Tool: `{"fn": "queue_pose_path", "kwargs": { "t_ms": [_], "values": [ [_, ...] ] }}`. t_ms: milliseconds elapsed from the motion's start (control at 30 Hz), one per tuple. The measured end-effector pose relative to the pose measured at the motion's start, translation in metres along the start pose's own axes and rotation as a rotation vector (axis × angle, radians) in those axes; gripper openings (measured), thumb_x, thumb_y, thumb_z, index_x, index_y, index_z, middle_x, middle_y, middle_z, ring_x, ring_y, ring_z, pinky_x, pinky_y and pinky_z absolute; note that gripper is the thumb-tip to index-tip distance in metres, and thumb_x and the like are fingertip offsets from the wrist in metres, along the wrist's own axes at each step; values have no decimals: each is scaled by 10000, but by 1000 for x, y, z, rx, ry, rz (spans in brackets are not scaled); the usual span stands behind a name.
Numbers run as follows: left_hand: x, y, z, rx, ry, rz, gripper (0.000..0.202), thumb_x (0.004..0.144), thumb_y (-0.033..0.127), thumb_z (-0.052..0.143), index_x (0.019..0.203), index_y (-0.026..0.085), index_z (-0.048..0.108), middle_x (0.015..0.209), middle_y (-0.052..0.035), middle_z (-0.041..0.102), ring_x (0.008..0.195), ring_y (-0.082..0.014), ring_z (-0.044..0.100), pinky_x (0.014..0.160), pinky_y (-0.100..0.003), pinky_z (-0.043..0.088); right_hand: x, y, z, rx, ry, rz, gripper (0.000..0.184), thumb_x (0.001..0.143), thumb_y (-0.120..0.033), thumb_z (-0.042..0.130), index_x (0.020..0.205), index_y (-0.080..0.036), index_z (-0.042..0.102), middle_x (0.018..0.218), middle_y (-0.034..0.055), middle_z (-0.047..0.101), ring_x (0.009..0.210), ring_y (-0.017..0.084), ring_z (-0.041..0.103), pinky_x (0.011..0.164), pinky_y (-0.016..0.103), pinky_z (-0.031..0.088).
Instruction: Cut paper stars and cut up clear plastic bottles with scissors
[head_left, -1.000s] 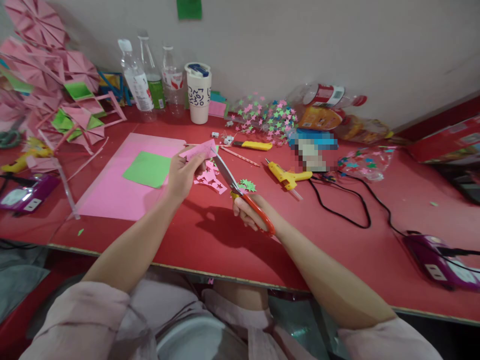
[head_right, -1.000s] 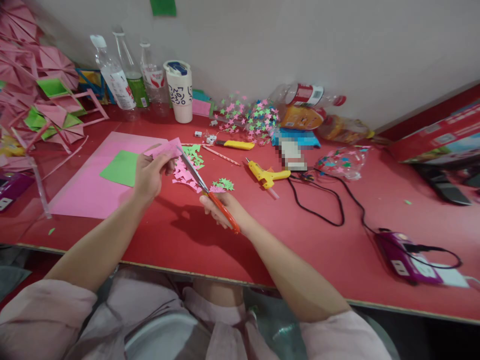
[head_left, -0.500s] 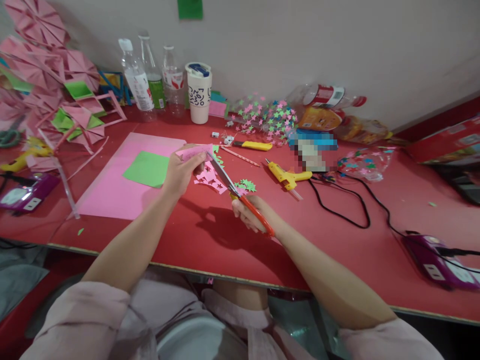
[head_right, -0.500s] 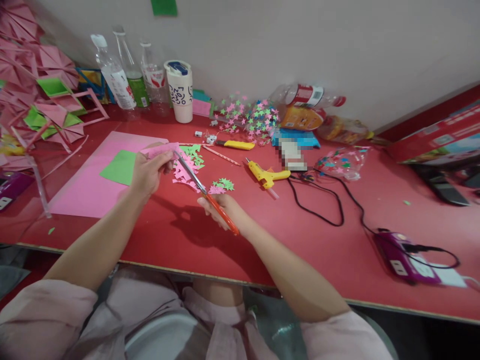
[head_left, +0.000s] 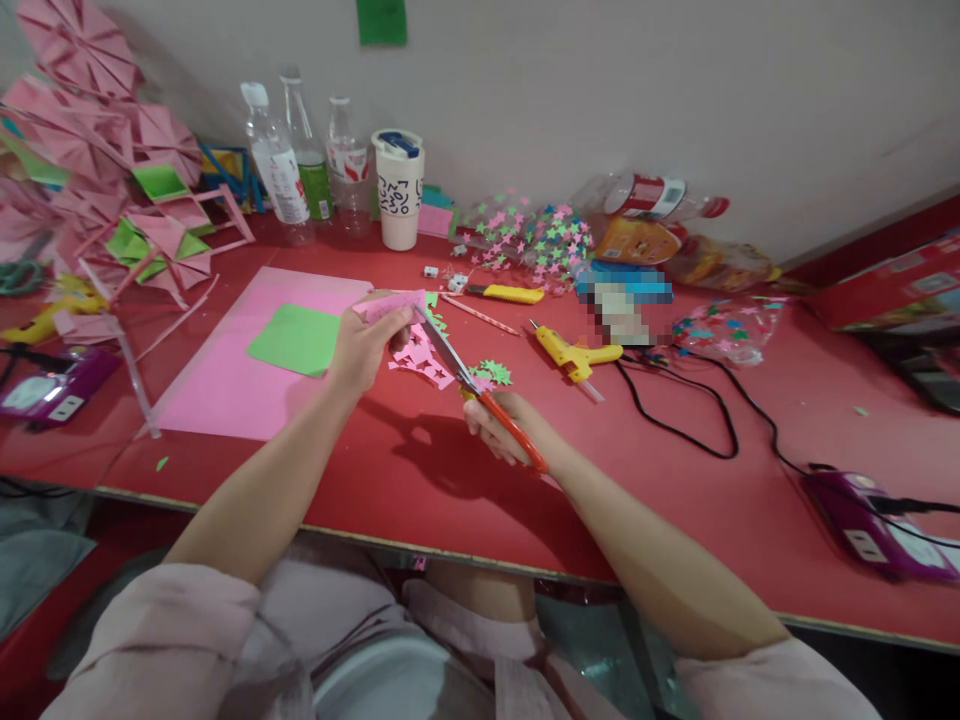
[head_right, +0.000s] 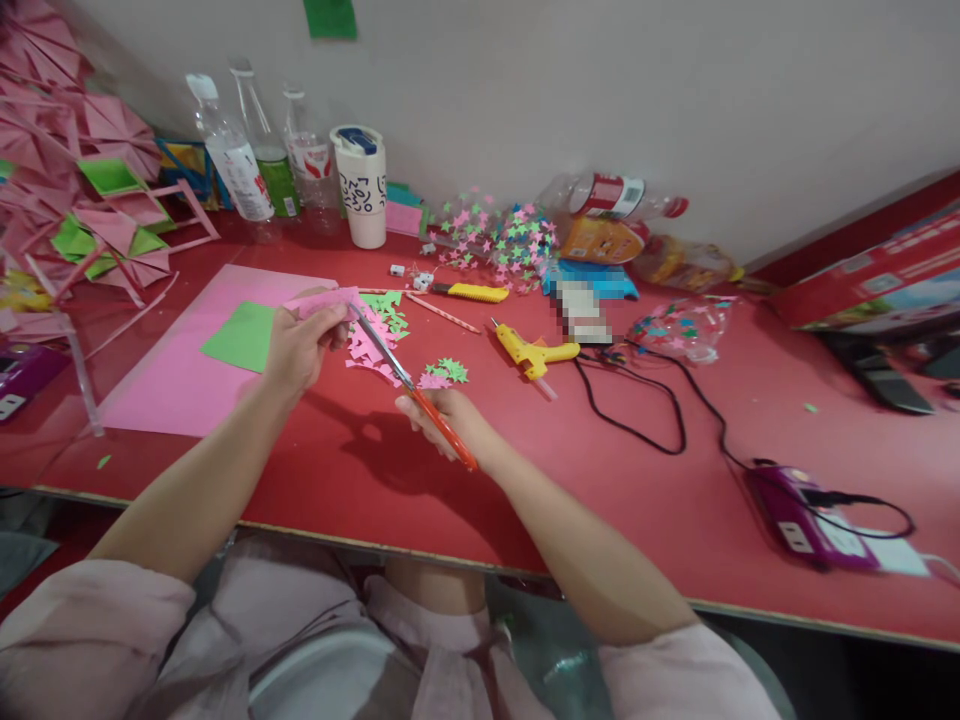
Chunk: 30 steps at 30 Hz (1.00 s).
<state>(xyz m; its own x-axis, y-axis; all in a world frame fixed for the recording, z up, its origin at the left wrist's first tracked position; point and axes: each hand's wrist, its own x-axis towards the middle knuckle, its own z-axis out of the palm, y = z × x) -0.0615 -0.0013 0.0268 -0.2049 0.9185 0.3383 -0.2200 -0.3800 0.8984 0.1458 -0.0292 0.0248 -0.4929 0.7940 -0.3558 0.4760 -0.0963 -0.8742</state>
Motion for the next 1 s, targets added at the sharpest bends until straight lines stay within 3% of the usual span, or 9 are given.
{"fn": "queue_pose_path", "kwargs": {
  "t_ms": [133, 433, 600, 1000],
  "values": [
    [-2, -3, 1, -23, -27, 2, 141, 774, 253, 581, 667, 176, 633, 487, 42, 532, 422, -51, 454, 401, -185, 339, 1, 3, 1, 39, -11, -38, 447, 795, -605, 534, 620, -199, 463, 342, -105, 351, 261, 55, 356, 340, 206, 365],
    [-13, -13, 19, 7, 29, 23, 287, 820, 416, 590, 658, 181, 559, 500, 52, 485, 422, -44, 406, 403, -198, 302, -8, 2, 16, 147, 2, -127, 464, 853, -619, 437, 669, -194, 478, 353, -94, 368, 296, 62, 370, 405, 221, 407],
    [-19, -11, 26, 124, 48, -20, 394, 840, 457, 559, 566, 182, 495, 483, 47, 425, 435, -50, 374, 422, -217, 295, -10, 3, 24, 180, 24, -127, 493, 844, -658, 416, 690, -194, 482, 372, -95, 366, 296, 65, 372, 380, 219, 389],
    [-21, -14, 25, 125, 3, -27, 372, 844, 459, 555, 595, 187, 512, 492, 46, 448, 443, -50, 387, 435, -213, 306, -9, 1, 21, 190, 39, -91, 520, 784, -702, 475, 690, -191, 490, 373, -96, 370, 298, 61, 364, 354, 207, 368]
  ]
}}
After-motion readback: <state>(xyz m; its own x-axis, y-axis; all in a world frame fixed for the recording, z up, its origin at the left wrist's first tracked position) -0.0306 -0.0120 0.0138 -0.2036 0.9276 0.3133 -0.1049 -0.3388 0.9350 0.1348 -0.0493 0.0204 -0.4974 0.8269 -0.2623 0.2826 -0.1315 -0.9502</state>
